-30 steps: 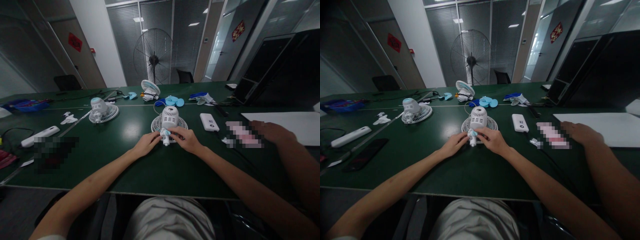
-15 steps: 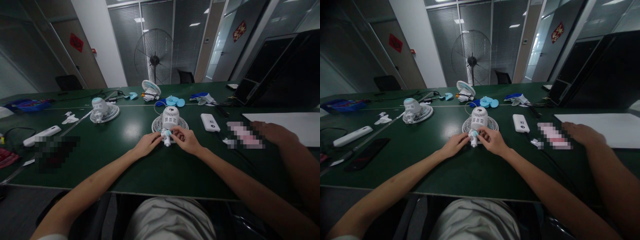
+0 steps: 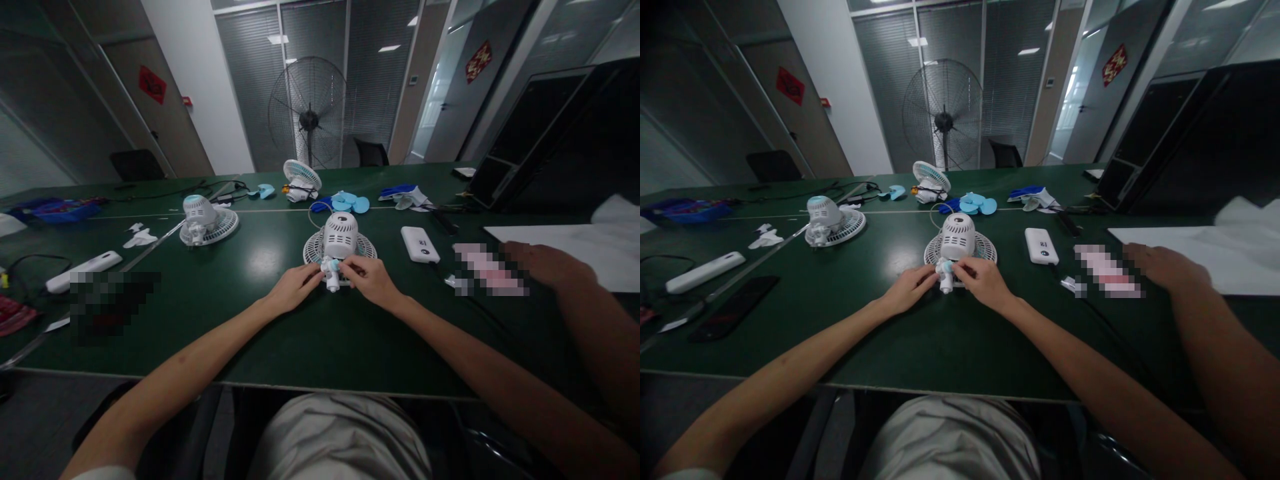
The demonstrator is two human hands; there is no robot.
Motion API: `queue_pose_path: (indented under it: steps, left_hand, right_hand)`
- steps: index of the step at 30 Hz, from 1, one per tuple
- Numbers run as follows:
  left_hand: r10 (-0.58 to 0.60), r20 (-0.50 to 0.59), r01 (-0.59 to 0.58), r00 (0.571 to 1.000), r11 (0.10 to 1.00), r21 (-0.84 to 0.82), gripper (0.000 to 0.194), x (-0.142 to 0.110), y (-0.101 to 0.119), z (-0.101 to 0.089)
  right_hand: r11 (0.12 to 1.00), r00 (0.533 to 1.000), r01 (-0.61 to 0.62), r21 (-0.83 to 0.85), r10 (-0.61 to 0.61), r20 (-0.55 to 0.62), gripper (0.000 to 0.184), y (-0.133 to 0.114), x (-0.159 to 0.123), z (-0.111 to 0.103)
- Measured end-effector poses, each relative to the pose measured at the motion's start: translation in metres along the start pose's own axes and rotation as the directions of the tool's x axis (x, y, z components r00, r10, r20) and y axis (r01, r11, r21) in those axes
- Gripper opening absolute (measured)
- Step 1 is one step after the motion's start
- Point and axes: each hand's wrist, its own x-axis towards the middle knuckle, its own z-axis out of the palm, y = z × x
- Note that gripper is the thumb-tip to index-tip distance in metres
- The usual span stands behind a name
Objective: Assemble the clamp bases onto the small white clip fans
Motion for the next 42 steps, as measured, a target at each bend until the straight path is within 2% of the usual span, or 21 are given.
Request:
queue_pose_path:
  steps: [4,7,9,11,14,17,19,22,25,27,32,36,39,42]
  left_hand:
    - [0.001,0.002,-0.001,1.000,1.000,0.002,0.035,0.000,0.000,0.001]
    - [0.003,-0.007,-0.003,1.000,1.000,0.000,0.034,0.000,-0.001,0.001]
    - [0.005,-0.009,-0.005,1.000,1.000,0.000,0.034,0.000,-0.001,0.002]
    - [0.007,-0.010,-0.007,1.000,1.000,0.002,0.034,0.000,-0.001,0.001]
    - [0.009,-0.004,-0.008,1.000,1.000,0.015,0.035,0.000,0.001,0.001]
    - [0.008,0.005,-0.008,1.000,1.000,0.021,0.036,0.000,0.002,0.000]
    - [0.011,0.006,-0.011,1.000,1.000,0.018,0.036,0.000,0.002,0.000]
    - [0.016,0.002,-0.016,1.000,1.000,0.015,0.035,0.000,0.001,0.000]
    - [0.014,-0.003,-0.014,1.000,1.000,0.021,0.035,0.000,0.000,0.001]
    - [0.012,0.000,-0.012,1.000,1.000,0.025,0.035,-0.001,-0.001,0.001]
    - [0.007,0.011,-0.008,1.000,1.000,0.027,0.035,0.000,0.000,0.001]
    - [0.001,0.001,-0.001,1.000,1.000,0.023,0.035,0.000,0.001,0.001]
    - [0.007,0.003,-0.007,1.000,1.000,0.019,0.035,0.000,0.000,0.002]
    - [0.006,-0.005,-0.006,1.000,1.000,0.017,0.035,0.000,-0.001,0.003]
  right_hand:
    - [0.990,0.995,0.096,-0.099,-0.097,-0.003,0.020,0.005,-0.002,-0.004]
    - [0.964,0.975,0.220,-0.148,-0.216,0.044,0.035,0.009,-0.004,-0.009]
    - [0.945,0.962,0.273,-0.180,-0.266,0.063,0.035,0.011,-0.004,-0.011]
    - [0.947,0.967,0.256,-0.194,-0.253,0.040,0.032,0.010,-0.002,-0.010]
    - [0.979,0.990,0.137,-0.150,-0.141,-0.016,0.022,0.006,0.001,-0.006]
    - [0.997,0.999,0.030,-0.070,-0.031,-0.015,0.030,0.001,0.002,-0.001]
    - [0.998,1.000,0.013,-0.063,-0.013,-0.004,0.033,-0.001,0.001,-0.001]
    - [0.990,0.997,0.076,-0.117,-0.078,-0.011,0.019,0.001,-0.002,-0.005]
    - [0.956,0.975,0.222,-0.190,-0.216,0.054,0.033,0.006,-0.004,-0.014]
    - [0.933,0.962,0.273,-0.234,-0.262,0.081,0.033,0.007,-0.002,-0.017]
    - [0.963,0.983,0.181,-0.201,-0.176,0.045,0.020,0.005,0.004,-0.010]
    - [0.983,0.996,0.082,-0.164,-0.078,0.032,0.030,0.000,0.004,-0.003]
    - [0.964,0.991,0.134,-0.228,-0.134,0.016,0.019,-0.002,0.001,-0.008]
    - [0.908,0.961,0.277,-0.316,-0.267,0.075,0.027,-0.001,-0.001,-0.017]
